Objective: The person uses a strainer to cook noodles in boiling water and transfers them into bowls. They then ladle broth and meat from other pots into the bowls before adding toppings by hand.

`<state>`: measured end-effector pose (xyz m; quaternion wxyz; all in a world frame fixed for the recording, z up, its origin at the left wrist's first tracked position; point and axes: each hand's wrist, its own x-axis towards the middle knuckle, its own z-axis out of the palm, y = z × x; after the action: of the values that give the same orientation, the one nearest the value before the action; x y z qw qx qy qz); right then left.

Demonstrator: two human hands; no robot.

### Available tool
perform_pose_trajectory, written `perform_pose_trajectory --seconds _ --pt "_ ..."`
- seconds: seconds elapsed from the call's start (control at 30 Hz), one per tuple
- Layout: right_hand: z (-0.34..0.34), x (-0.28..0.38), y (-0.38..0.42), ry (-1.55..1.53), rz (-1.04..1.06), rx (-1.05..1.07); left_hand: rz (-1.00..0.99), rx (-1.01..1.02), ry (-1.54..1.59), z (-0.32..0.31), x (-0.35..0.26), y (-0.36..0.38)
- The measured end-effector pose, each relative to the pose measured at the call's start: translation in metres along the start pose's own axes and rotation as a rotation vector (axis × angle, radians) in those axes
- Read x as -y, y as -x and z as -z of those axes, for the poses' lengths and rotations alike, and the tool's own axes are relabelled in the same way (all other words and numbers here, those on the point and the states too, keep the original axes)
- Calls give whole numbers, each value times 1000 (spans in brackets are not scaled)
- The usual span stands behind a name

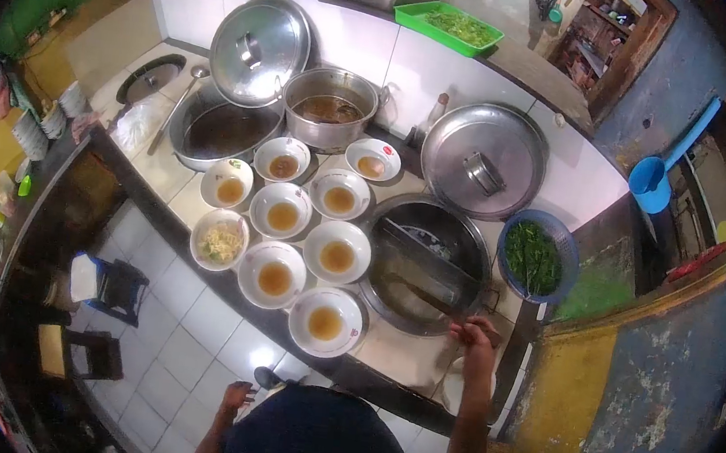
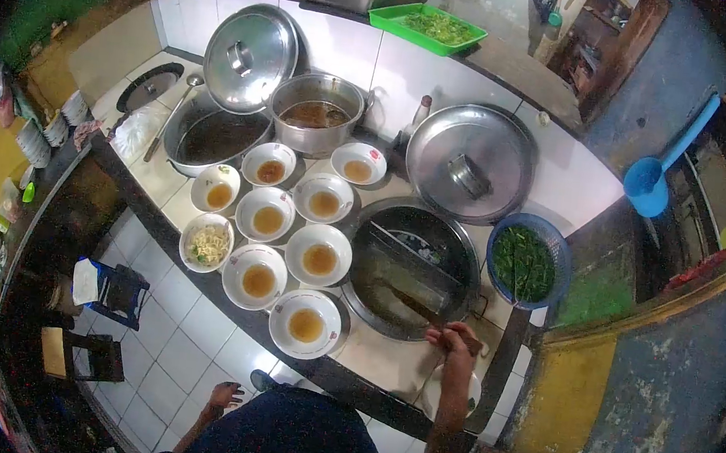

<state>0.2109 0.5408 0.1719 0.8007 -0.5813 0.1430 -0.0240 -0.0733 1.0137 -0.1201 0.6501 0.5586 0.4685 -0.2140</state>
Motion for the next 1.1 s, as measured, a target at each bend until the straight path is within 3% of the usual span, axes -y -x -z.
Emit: perform_pose_trajectory --seconds 0.2,0.27,0.33,0.4,0.5,0.63,0.7,0.77,0.8,0.83,0.9,1.0,1.03,1.1 --pt "9 31 0 100 -56 -71 -21 17 24 4 6 8" --pt "-2 25 -2 131 8 -16 -268 127 -178 19 36 -22" --pt "0 3 -13 40 -15 -13 -290 165 -163 19 33 -25" --pt "-14 -3 -15 -10 -9 -32 -85 118 74 12 24 -23" --pt "-4 4 -11 -32 -5 -31 -205 156 -76 15 19 -28" --pt "6 42 12 135 -47 -122 -86 56 -37 8 9 -13" --pt "6 52 15 102 -47 -144 -327 170 -196 18 27 -14" --pt "3 54 19 101 -25 -146 -315 201 -173 19 31 -17" --pt "0 53 23 101 -13 -149 -180 172 -69 17 31 -21" --pt "-6 48 28 199 69 -34 -44 141 34 14 33 -23" --pt "-18 35 33 389 231 204 -36 106 36 8 31 -24" --pt "-27 42 40 1048 293 542 -79 97 14 2 10 -11" --pt "-13 13 29 790 427 485 -101 105 2 1 3 -6" --pt "-21 18 31 499 257 292 -219 137 -41 3 9 -16"
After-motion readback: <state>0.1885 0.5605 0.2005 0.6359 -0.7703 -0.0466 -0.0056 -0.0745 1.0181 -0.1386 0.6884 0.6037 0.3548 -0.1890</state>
